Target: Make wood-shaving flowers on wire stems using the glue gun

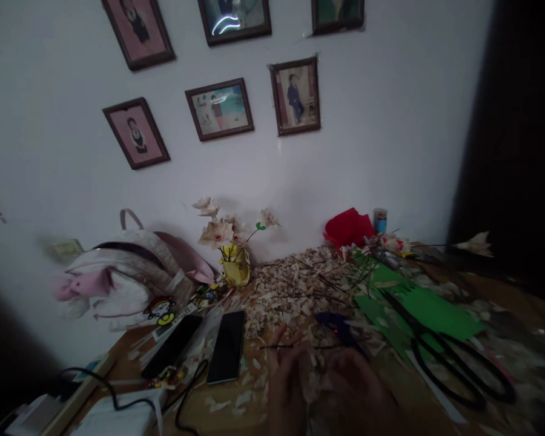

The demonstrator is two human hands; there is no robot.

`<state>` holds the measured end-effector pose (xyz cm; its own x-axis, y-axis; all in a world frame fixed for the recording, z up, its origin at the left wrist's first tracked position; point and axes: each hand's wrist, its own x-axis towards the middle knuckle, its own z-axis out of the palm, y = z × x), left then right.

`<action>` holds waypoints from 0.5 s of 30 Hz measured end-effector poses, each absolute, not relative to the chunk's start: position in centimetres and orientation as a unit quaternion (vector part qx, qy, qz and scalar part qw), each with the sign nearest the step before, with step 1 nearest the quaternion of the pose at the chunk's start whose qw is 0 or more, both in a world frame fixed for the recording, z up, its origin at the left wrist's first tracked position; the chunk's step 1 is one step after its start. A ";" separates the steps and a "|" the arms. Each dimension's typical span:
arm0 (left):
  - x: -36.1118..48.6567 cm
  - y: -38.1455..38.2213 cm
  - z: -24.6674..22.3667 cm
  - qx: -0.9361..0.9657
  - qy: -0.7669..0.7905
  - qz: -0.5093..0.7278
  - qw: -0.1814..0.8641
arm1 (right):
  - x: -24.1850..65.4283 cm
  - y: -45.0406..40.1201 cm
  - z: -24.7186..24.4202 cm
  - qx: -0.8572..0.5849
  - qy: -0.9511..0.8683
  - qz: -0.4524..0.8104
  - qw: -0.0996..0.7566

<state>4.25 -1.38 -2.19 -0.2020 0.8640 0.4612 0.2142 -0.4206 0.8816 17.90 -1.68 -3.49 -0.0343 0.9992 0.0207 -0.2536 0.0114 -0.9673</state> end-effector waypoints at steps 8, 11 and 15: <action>5.5 -1.1 -3.7 0.512 0.471 0.629 0.349 | 17.5 -1.9 -2.6 -0.357 -0.395 0.591 0.606; 5.6 -1.1 -3.7 0.454 0.481 0.621 0.420 | 17.3 -2.0 -2.4 -0.373 -0.373 0.581 0.620; 5.5 -1.8 -3.0 0.505 0.477 0.615 0.373 | 17.4 -1.9 -2.3 -0.416 -0.359 0.566 0.614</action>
